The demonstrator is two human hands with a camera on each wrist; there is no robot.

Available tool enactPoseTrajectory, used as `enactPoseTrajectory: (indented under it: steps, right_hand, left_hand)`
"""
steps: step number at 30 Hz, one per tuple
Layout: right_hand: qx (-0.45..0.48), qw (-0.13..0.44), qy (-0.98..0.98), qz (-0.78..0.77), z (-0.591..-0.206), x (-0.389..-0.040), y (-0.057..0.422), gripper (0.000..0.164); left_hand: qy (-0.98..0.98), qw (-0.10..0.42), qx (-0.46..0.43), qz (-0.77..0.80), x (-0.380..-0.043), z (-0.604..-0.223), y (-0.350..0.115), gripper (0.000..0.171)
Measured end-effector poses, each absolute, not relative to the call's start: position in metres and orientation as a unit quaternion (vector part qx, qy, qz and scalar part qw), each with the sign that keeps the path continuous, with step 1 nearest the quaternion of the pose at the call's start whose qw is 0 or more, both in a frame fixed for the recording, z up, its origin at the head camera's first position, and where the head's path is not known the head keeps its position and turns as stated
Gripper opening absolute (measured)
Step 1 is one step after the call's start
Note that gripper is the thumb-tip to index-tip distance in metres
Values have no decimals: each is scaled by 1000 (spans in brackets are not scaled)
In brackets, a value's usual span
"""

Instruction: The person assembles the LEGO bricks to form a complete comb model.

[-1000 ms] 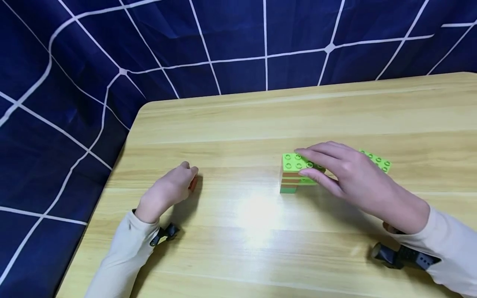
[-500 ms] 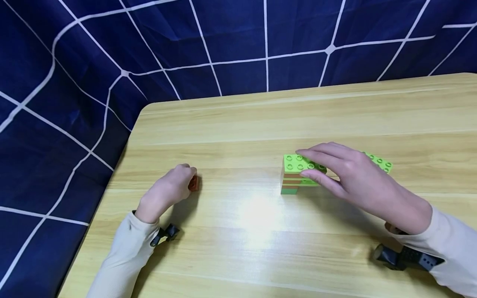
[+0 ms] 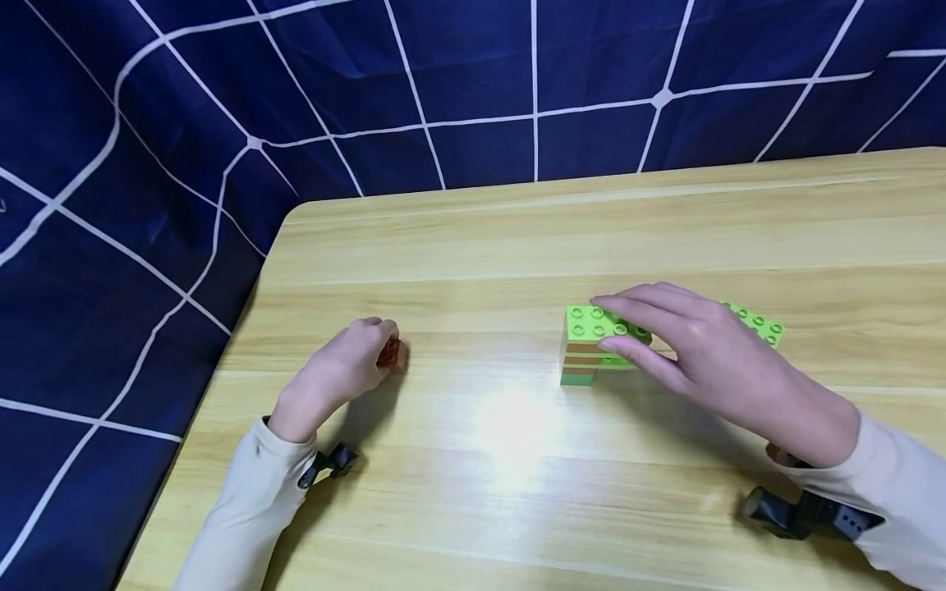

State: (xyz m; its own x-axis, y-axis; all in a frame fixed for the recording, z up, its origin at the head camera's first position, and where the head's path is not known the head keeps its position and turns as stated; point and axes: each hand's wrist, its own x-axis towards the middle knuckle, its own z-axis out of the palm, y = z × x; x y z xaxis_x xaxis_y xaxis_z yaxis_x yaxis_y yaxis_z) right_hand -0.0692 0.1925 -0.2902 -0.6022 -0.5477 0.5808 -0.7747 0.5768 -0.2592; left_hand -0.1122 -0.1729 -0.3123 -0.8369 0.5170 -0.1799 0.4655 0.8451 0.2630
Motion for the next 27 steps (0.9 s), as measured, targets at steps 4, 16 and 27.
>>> enactPoseTrajectory:
  steps: [4, 16, 27]
  right_hand:
    - [387, 229, -858, 249, -290, -70, 191, 60]
    - [386, 232, -859, 244, -292, -69, 191, 61]
    - [385, 235, -859, 241, -292, -69, 189, 61]
  left_hand:
    - [950, 87, 274, 124, -110, -311, -173, 24]
    - [924, 8, 335, 184, -108, -300, -158, 22]
    - [909, -22, 360, 211, -105, -291, -144, 21]
